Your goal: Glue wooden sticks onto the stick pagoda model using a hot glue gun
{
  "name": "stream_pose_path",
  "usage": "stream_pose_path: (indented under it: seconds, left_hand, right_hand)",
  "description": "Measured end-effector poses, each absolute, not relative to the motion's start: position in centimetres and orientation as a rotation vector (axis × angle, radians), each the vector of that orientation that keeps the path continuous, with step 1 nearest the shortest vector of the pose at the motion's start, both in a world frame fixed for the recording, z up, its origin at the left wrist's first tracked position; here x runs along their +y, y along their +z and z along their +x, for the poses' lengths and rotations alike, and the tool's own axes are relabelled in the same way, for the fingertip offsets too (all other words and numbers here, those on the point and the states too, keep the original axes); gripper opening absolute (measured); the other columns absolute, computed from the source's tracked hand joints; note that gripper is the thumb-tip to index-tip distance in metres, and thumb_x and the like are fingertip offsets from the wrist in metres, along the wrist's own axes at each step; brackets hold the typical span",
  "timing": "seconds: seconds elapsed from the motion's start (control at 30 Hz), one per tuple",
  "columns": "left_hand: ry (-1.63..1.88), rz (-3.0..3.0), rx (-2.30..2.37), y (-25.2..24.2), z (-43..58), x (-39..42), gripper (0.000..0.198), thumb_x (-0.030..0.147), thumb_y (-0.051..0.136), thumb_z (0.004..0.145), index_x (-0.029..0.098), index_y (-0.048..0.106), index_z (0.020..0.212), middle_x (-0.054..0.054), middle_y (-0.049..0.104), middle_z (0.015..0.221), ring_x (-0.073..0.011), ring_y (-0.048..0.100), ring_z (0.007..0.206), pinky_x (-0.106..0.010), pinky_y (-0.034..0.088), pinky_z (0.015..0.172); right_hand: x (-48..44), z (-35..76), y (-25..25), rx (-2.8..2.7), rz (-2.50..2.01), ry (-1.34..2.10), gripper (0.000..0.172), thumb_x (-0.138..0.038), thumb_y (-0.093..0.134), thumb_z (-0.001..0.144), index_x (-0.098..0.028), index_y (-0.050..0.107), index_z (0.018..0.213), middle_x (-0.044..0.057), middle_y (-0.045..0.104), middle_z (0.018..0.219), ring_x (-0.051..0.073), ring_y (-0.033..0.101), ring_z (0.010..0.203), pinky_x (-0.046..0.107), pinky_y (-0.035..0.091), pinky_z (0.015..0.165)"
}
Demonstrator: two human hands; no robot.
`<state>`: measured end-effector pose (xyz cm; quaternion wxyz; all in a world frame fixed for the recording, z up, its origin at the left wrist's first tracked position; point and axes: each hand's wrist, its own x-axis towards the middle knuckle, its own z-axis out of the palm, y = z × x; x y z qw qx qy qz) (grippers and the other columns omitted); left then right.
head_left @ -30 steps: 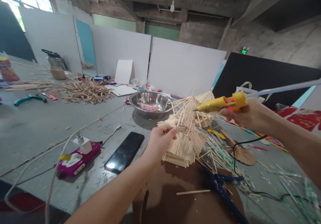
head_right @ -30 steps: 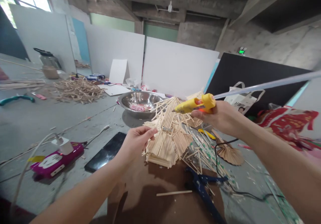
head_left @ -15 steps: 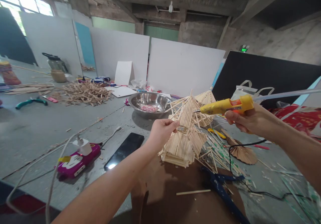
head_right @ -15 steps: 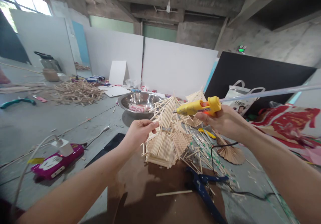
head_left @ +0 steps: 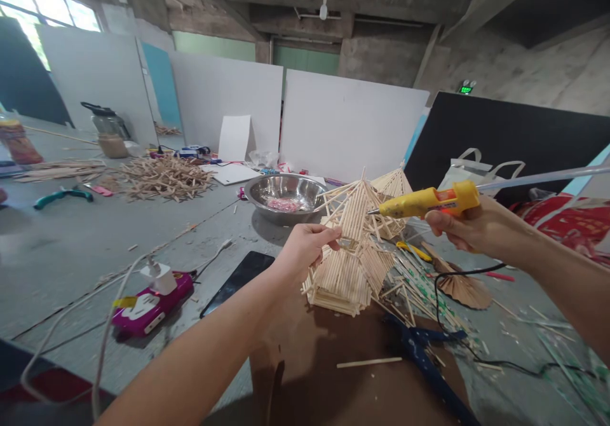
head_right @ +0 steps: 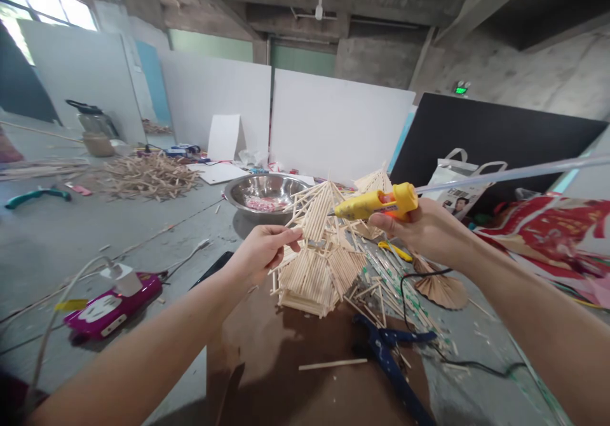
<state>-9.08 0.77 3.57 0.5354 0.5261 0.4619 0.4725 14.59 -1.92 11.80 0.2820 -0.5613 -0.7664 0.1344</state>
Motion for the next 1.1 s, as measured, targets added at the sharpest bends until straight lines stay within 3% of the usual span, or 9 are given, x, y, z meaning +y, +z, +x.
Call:
stream_pose_path:
  seconds: [0.3, 0.57, 0.83, 1.0, 1.1]
  left_hand:
    - [1.068, 1.187, 1.074, 3.63, -9.16, 0.97, 0.021, 0.032, 0.059, 0.069, 0.012, 0.063, 0.062, -0.004, 0.06, 0.06, -0.0002, 0.021, 0.03, -0.022, 0.012, 0.033]
    - [0.999, 1.111, 1.069, 3.82, -9.04, 1.19, 0.021, 0.031, 0.059, 0.07, 0.011, 0.062, 0.065, -0.003, 0.06, 0.059, 0.0003, 0.019, 0.03, -0.022, 0.009, 0.033]
    - [0.996, 1.095, 1.058, 4.15, -8.94, 0.96, 0.021, 0.03, 0.058, 0.07, 0.011, 0.061, 0.063, -0.003, 0.06, 0.057, 0.0003, 0.02, 0.028, -0.022, 0.008, 0.032]
    - [0.993, 1.088, 1.059, 4.02, -8.93, 1.14, 0.02, 0.03, 0.059, 0.07, 0.011, 0.061, 0.062, -0.003, 0.06, 0.057, 0.0003, 0.02, 0.029, -0.023, 0.008, 0.032]
    - [0.985, 1.09, 1.063, 4.02, -8.92, 1.17, 0.021, 0.031, 0.06, 0.069, 0.011, 0.061, 0.063, -0.002, 0.059, 0.056, 0.0005, 0.02, 0.029, -0.022, 0.008, 0.032]
  right_hand:
    - [-1.7, 14.85, 11.57, -2.026, -1.479, 0.385, 0.03, -0.052, 0.052, 0.068, -0.022, 0.056, 0.063, -0.002, 0.043, 0.044, 0.012, 0.044, 0.045, 0.025, 0.029, 0.037]
    - [-1.71, 14.94, 11.54, -1.991, -1.539, 0.452, 0.03, -0.052, 0.053, 0.066, -0.023, 0.055, 0.062, -0.004, 0.037, 0.039, 0.009, 0.035, 0.037, 0.025, 0.024, 0.034]
    - [-1.63, 14.9, 11.34, -1.977, -1.517, 0.417, 0.031, -0.052, 0.053, 0.065, -0.021, 0.054, 0.065, -0.002, 0.046, 0.049, 0.008, 0.035, 0.039, 0.024, 0.025, 0.035]
    - [-1.62, 14.98, 11.34, -1.992, -1.496, 0.475, 0.032, -0.05, 0.055, 0.066, -0.021, 0.054, 0.077, -0.002, 0.048, 0.053, 0.006, 0.033, 0.036, 0.024, 0.025, 0.034]
    - [-1.42, 14.94, 11.29, -2.01, -1.516, 0.409, 0.035, -0.055, 0.052, 0.066, -0.02, 0.052, 0.066, -0.002, 0.045, 0.048, 0.007, 0.033, 0.036, 0.024, 0.026, 0.034]
